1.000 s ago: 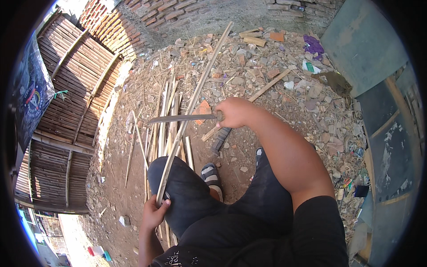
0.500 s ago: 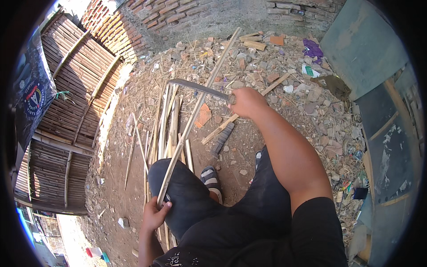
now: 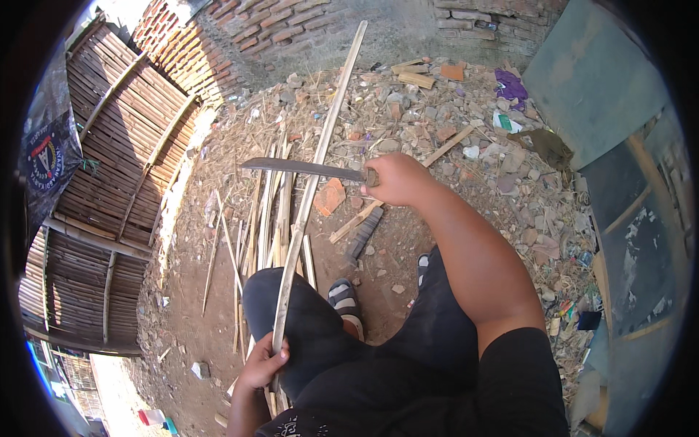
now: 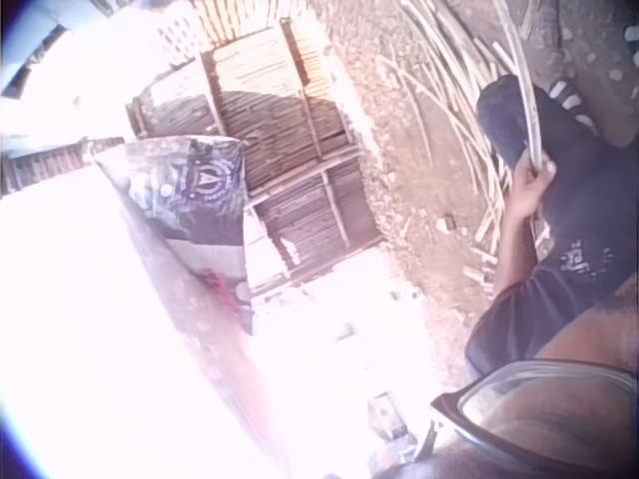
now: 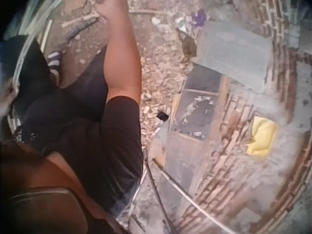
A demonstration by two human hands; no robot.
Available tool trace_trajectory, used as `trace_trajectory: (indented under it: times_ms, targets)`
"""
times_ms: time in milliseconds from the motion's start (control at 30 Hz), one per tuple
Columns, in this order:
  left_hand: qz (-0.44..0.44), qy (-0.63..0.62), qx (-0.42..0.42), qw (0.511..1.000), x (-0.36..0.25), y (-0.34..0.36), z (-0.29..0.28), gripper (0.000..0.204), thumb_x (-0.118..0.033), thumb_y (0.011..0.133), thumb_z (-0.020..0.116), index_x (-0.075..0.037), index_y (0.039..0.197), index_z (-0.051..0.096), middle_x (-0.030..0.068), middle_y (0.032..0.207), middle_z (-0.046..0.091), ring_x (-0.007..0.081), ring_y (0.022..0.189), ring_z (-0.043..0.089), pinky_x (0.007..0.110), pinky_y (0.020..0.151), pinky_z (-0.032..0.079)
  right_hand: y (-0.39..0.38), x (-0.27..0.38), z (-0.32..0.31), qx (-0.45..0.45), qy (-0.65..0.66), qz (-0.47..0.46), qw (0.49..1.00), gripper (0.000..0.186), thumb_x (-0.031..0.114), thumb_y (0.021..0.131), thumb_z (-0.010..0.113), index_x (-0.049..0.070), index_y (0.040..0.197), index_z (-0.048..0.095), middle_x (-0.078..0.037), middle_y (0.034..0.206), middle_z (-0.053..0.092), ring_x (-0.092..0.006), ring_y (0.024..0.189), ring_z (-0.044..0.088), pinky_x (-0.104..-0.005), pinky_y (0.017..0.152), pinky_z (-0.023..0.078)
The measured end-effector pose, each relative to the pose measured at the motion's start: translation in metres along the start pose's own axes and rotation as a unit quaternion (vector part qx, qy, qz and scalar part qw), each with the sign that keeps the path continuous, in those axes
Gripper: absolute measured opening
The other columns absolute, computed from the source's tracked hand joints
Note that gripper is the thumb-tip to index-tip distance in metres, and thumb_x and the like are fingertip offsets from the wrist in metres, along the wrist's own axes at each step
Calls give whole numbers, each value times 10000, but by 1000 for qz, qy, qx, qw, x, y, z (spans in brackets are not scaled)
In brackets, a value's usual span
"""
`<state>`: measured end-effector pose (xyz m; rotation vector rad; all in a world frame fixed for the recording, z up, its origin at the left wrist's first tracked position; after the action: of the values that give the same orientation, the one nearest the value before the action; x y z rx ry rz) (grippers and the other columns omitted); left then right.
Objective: The person shaves a strip of wood with a machete, removing thin slivers from the surface and edges.
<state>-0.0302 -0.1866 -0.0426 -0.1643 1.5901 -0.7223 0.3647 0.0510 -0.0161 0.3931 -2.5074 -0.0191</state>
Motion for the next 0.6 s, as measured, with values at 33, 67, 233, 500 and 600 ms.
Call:
trace_trajectory:
  times_ms: [33,67,233,500,600]
  targets:
    - [9,3,2,1000,2,2,0,304,-270,966,771,-95,1093,557,-45,804,546,49,638,472,227,553,375,-2,3,-4,9,1,16,1000,427,355,830,802,85,1156,743,-205,899,725,-394,897,710,-484,795,553]
    - [8,-8,7,1000,5,3,-2,309,-277,964,773,-96,1091,556,-44,800,543,50,631,470,228,548,373,-3,5,-6,17,3,33,999,430,355,831,802,85,1160,744,-208,904,726,-393,900,710,-484,800,553]
    - [-6,-33,10,999,9,5,-6,333,-308,954,782,-97,1076,555,-44,780,523,55,608,457,233,529,365,-15,48,29,119,-40,-111,986,377,351,820,809,86,1080,744,-186,877,722,-401,894,707,-491,793,559]
    - [38,52,-27,998,14,4,-3,298,-305,965,764,-129,1013,529,-57,729,483,54,559,425,237,492,333,-11,50,24,173,-33,-125,976,352,393,799,820,128,1021,751,-162,866,718,-389,907,704,-514,747,545]
    - [31,-5,-30,999,12,10,0,282,-309,985,740,-128,1001,524,-54,708,472,60,541,421,240,483,329,-6,20,22,126,-70,-92,985,359,370,815,801,114,1060,743,-159,879,727,-397,899,709,-516,784,560]
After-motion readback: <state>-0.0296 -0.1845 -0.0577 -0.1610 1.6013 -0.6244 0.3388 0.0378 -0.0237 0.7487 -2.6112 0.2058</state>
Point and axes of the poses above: each hand's wrist, its own y-axis towards the middle knuckle, its own z-axis out of the palm, x = y × z, the point moved 3 cm from there along y, towards the middle knuckle
